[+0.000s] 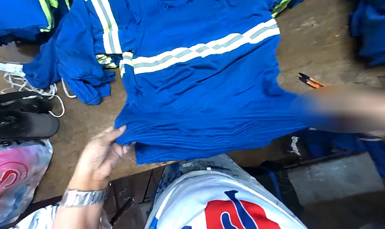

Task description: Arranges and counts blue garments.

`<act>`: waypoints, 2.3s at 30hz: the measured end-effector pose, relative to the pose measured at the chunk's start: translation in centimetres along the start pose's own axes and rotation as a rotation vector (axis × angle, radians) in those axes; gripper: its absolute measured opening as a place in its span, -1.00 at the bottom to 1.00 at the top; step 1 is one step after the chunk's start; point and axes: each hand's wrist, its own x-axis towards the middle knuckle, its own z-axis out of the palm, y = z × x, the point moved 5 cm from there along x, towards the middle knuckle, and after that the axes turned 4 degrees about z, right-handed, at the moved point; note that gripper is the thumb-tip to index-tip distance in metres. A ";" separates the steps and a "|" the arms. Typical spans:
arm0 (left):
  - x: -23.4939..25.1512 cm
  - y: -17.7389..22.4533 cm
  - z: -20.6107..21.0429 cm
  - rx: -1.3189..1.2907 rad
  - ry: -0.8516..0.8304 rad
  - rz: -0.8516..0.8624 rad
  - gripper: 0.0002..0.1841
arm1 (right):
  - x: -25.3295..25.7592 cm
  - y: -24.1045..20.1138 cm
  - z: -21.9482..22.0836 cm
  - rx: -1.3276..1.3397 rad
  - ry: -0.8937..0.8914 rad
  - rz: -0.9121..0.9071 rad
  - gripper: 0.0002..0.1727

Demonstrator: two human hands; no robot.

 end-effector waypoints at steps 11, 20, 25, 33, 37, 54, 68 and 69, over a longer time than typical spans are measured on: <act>-1.3 -9.5 -0.7 0.174 0.157 -0.195 -0.68 | 2.0 2.8 0.1 -0.068 0.129 0.154 -0.77; -1.7 -9.2 -0.2 0.523 0.099 -0.235 -0.74 | 1.4 1.9 0.4 -0.078 0.127 0.205 -0.77; -1.3 -8.7 -0.3 0.269 -0.094 -0.248 -0.72 | 1.8 2.3 0.4 -0.118 0.116 0.211 -0.75; -3.0 -3.1 -1.7 0.089 -0.082 -0.024 -0.72 | -0.7 0.8 -1.3 0.286 0.155 -0.118 -0.67; -1.6 -8.6 -3.3 0.434 0.059 -0.182 -0.64 | -0.5 4.0 0.6 0.107 0.085 0.099 -0.80; 0.1 -5.6 -0.2 0.417 -0.084 -0.176 -0.66 | 0.9 3.9 3.9 0.000 0.049 0.429 -0.73; 0.9 -7.9 -2.6 0.289 -0.102 -0.291 -0.81 | -5.6 -6.8 3.6 0.166 -0.271 -0.298 -0.70; 1.3 -7.6 -2.6 0.293 -0.079 -0.272 -0.80 | -6.3 -6.9 4.2 0.282 -0.313 -0.323 -0.66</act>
